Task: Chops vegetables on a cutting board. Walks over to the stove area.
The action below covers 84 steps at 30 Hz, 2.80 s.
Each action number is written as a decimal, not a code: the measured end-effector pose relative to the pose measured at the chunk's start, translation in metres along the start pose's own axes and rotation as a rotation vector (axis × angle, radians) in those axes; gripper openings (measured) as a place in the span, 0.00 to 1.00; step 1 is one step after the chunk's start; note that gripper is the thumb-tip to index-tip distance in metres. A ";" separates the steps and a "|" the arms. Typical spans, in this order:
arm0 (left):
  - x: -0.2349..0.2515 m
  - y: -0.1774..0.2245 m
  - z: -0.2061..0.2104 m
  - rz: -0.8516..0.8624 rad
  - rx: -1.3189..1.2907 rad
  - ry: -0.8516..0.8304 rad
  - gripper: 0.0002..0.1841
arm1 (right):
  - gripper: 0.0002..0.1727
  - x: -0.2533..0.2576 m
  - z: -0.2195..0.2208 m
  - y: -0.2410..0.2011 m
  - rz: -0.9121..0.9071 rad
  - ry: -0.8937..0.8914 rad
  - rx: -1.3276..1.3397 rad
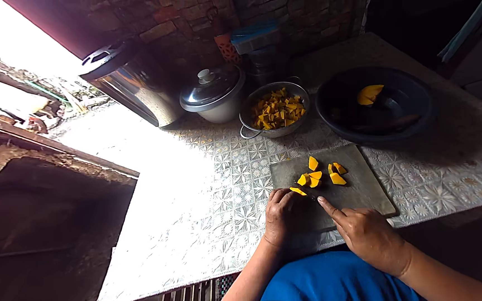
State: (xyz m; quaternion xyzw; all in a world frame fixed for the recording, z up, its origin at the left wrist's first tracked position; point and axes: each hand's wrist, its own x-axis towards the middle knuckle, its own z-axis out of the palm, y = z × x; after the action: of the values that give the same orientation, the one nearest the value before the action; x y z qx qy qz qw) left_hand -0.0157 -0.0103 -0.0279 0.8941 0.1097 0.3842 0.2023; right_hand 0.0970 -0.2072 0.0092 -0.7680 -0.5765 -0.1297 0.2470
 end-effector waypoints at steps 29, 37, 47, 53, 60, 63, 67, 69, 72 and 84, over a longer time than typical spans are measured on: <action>-0.003 -0.001 0.000 -0.013 -0.002 -0.017 0.04 | 0.35 0.054 -0.011 -0.015 0.214 -0.877 0.085; 0.001 -0.001 -0.001 0.040 0.012 -0.034 0.06 | 0.29 0.018 -0.006 -0.009 0.169 -0.524 0.166; -0.013 0.007 -0.026 0.009 0.124 -0.143 0.07 | 0.28 -0.008 0.008 0.002 0.075 -0.113 0.207; -0.016 0.007 -0.027 -0.042 0.094 -0.110 0.09 | 0.28 -0.008 0.010 0.001 0.077 -0.063 0.164; -0.003 0.006 -0.020 -0.124 0.097 -0.114 0.14 | 0.27 -0.005 0.012 0.000 0.038 -0.076 0.114; 0.004 0.006 -0.016 -0.118 0.144 -0.157 0.12 | 0.27 -0.003 0.011 -0.002 0.037 -0.138 0.076; 0.007 0.008 -0.016 -0.071 0.135 -0.222 0.07 | 0.28 -0.001 0.011 -0.001 0.093 -0.167 0.048; 0.005 0.008 -0.020 -0.061 0.113 -0.241 0.05 | 0.28 -0.001 0.012 0.001 0.107 -0.157 0.056; 0.000 0.005 -0.025 -0.087 0.080 -0.229 0.05 | 0.28 -0.001 0.012 0.001 0.108 -0.151 0.066; -0.009 0.004 -0.027 -0.090 0.020 -0.161 0.09 | 0.26 -0.003 0.009 0.000 -0.004 -0.001 0.113</action>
State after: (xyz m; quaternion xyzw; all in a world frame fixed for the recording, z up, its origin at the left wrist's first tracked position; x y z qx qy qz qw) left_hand -0.0413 -0.0096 -0.0156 0.9182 0.1370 0.3006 0.2186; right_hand 0.0953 -0.2047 0.0003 -0.7518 -0.5845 -0.0968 0.2894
